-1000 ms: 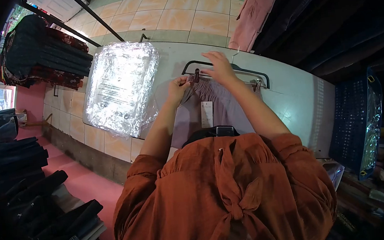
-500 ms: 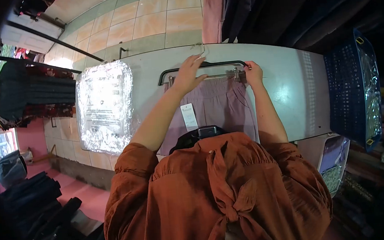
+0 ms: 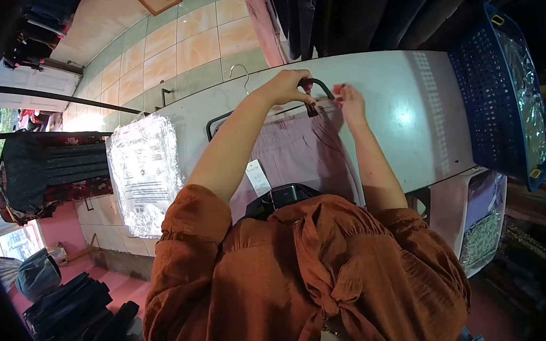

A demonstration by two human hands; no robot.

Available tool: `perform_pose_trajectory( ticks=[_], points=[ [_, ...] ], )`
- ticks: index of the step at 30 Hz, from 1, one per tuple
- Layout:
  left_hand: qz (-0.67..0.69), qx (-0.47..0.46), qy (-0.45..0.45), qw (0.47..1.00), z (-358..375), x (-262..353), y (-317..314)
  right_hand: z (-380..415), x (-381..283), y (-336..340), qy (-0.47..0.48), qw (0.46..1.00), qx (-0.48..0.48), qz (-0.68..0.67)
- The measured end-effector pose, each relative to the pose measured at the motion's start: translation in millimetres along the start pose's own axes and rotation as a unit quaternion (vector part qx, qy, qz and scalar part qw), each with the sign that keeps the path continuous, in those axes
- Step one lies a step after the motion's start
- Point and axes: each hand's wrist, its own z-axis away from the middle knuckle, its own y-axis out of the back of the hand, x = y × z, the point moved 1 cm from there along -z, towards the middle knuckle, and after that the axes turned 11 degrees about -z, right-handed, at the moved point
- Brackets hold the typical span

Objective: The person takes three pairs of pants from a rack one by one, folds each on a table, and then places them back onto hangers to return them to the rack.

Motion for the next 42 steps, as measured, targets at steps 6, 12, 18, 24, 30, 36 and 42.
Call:
perform_pose_trajectory(
  ticks=[6, 12, 18, 24, 30, 36, 42],
  points=[
    [0.000, -0.099, 0.015, 0.995, 15, 9, 13, 26, 39, -11, 0.127, 0.904, -0.148, 0.380],
    [0.056, -0.042, 0.012, 0.997, 47, 32, 23, 60, 1, -7, 0.043, 0.973, -0.187, 0.131],
    [0.114, 0.057, 0.020, 0.992, 81, 67, 31, 111, -38, -6, 0.071, 0.977, -0.202, 0.016],
    [0.128, 0.110, 0.036, 0.985, 96, 90, 26, 128, -55, -2, 0.099, 0.974, -0.200, 0.041],
    [0.130, 0.107, 0.016, 0.985, 103, 103, 20, 146, -67, -4, 0.174, 0.962, -0.203, 0.055],
    [0.133, 0.092, -0.005, 0.987, 104, 109, 11, 146, -63, 0, 0.127, 0.977, -0.172, -0.014],
    [0.100, 0.095, -0.023, 0.990, 105, 115, 8, 151, -69, 4, 0.133, 0.971, -0.198, -0.022]
  ],
)
